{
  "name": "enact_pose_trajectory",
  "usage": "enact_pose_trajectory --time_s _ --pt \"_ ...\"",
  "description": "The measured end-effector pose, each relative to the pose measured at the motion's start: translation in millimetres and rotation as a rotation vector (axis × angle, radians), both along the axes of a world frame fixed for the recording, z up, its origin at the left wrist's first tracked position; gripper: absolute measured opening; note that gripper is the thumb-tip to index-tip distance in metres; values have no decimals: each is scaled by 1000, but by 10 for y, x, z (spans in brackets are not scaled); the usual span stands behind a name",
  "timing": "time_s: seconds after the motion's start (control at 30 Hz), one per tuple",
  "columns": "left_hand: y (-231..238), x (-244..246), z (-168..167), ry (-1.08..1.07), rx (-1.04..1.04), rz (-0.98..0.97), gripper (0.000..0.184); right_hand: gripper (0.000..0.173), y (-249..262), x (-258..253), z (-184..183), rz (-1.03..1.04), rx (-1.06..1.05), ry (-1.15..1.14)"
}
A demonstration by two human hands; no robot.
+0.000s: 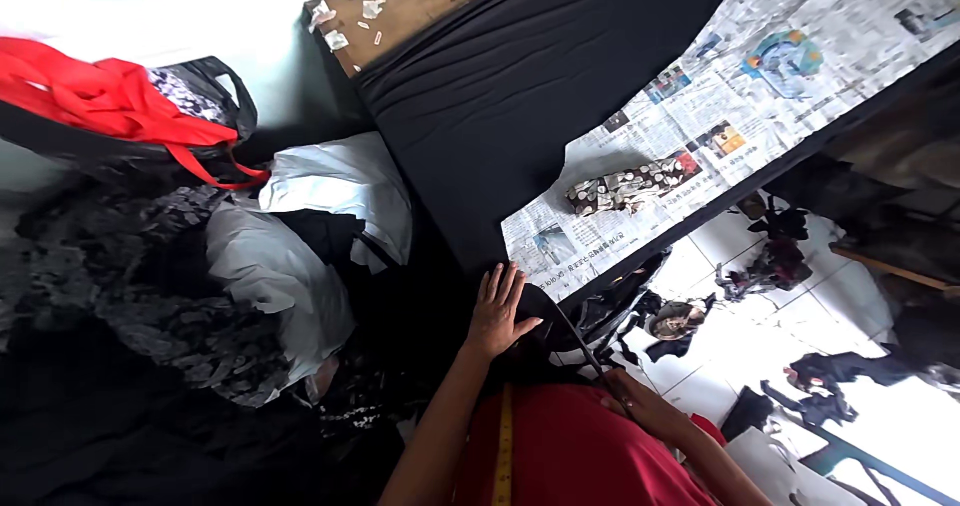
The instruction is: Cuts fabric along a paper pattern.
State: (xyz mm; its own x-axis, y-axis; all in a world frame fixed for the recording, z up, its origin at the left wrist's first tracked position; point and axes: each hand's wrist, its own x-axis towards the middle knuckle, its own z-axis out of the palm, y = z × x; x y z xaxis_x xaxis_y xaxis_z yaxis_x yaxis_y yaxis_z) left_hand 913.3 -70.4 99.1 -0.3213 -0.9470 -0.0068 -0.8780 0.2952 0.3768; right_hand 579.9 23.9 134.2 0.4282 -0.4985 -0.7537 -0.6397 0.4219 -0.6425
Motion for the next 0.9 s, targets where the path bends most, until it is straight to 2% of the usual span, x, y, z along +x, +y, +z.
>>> enact_pose_trajectory --time_s 0.13,0.5,0.67,0.9 --pt "-2 -8 16 -16 19 3 96 76 22 76 3 22 -31 72" --pt "-2 -16 1 -34 23 12 97 80 -2 158 58 -19 -40 69" --pt "-9 -16 -10 -36 25 9 97 71 -10 137 118 -68 -31 52" --pt "-11 -13 -9 -11 -1 9 97 68 -62 108 197 -64 -31 101"
